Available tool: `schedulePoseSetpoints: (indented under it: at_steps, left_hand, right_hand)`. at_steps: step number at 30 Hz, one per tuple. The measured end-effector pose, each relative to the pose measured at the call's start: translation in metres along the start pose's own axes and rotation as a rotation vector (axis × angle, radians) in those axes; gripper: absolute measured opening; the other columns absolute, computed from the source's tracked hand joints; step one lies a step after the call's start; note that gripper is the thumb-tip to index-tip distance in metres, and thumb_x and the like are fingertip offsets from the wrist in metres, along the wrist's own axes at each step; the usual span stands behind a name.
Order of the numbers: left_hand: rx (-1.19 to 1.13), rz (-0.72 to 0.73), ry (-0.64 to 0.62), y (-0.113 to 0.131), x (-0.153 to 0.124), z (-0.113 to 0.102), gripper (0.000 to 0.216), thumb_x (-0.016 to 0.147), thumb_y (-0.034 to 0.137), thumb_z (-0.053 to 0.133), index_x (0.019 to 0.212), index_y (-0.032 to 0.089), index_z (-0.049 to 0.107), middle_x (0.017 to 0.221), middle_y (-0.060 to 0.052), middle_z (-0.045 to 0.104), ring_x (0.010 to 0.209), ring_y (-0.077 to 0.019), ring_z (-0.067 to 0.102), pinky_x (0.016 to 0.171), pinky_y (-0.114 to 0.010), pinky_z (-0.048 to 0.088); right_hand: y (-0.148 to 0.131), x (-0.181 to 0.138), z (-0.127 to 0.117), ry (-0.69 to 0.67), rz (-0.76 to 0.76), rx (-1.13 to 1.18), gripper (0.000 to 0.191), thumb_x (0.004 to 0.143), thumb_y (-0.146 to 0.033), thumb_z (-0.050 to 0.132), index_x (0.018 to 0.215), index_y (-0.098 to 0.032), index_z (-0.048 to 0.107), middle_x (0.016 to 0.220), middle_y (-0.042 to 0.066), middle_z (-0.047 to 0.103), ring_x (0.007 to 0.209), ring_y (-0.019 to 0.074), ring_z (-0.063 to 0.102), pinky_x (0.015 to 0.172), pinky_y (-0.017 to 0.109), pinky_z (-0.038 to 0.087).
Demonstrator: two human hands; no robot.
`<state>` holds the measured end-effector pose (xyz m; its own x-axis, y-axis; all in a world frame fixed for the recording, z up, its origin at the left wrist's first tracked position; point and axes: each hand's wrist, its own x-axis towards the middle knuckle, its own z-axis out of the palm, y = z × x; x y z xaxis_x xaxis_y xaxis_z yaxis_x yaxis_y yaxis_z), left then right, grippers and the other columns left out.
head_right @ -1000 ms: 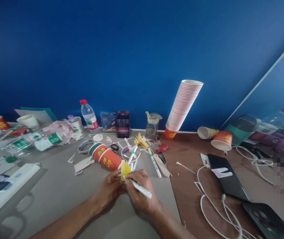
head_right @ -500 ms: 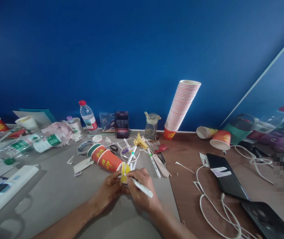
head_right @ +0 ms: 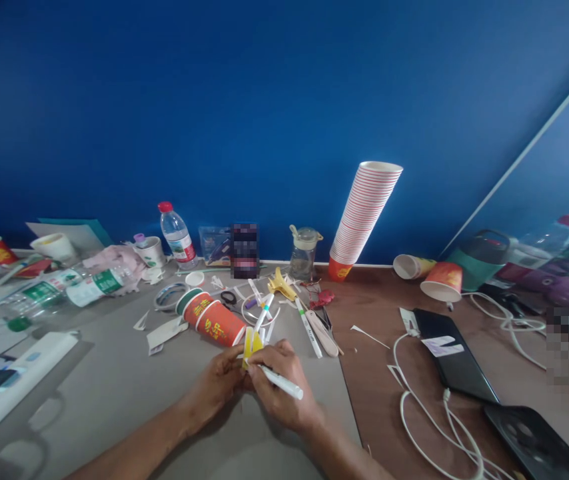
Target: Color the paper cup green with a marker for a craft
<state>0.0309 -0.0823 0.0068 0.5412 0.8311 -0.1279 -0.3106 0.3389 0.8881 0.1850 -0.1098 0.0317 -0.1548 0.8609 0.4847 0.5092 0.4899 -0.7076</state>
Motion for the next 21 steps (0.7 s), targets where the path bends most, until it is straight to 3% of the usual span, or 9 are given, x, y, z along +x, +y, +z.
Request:
schedulePoseSetpoints:
  at_steps: [10, 21]
  left_hand:
    - [0.041, -0.040, 0.027, 0.0085, -0.0043, 0.0039, 0.046, 0.067, 0.038, 0.074, 0.106, 0.016, 0.065, 0.079, -0.006, 0.071, 0.062, -0.0168, 0.066, 0.067, -0.030, 0.049]
    - [0.032, -0.038, 0.006, 0.0066, -0.0047, 0.0014, 0.051, 0.068, 0.040, 0.073, 0.111, 0.015, 0.063, 0.081, -0.008, 0.069, 0.061, -0.0166, 0.064, 0.068, -0.033, 0.049]
  right_hand:
    - [0.0055, 0.0001, 0.0000, 0.100, -0.002, -0.032, 0.017, 0.084, -0.021, 0.049, 0.086, -0.020, 0.066, 0.076, 0.004, 0.070, 0.072, 0.0179, 0.061, 0.068, 0.029, 0.046]
    - [0.0041, 0.0019, -0.0030, 0.100, 0.027, -0.057, 0.018, 0.084, -0.021, 0.049, 0.081, -0.020, 0.067, 0.071, 0.004, 0.069, 0.069, 0.0177, 0.060, 0.063, 0.028, 0.046]
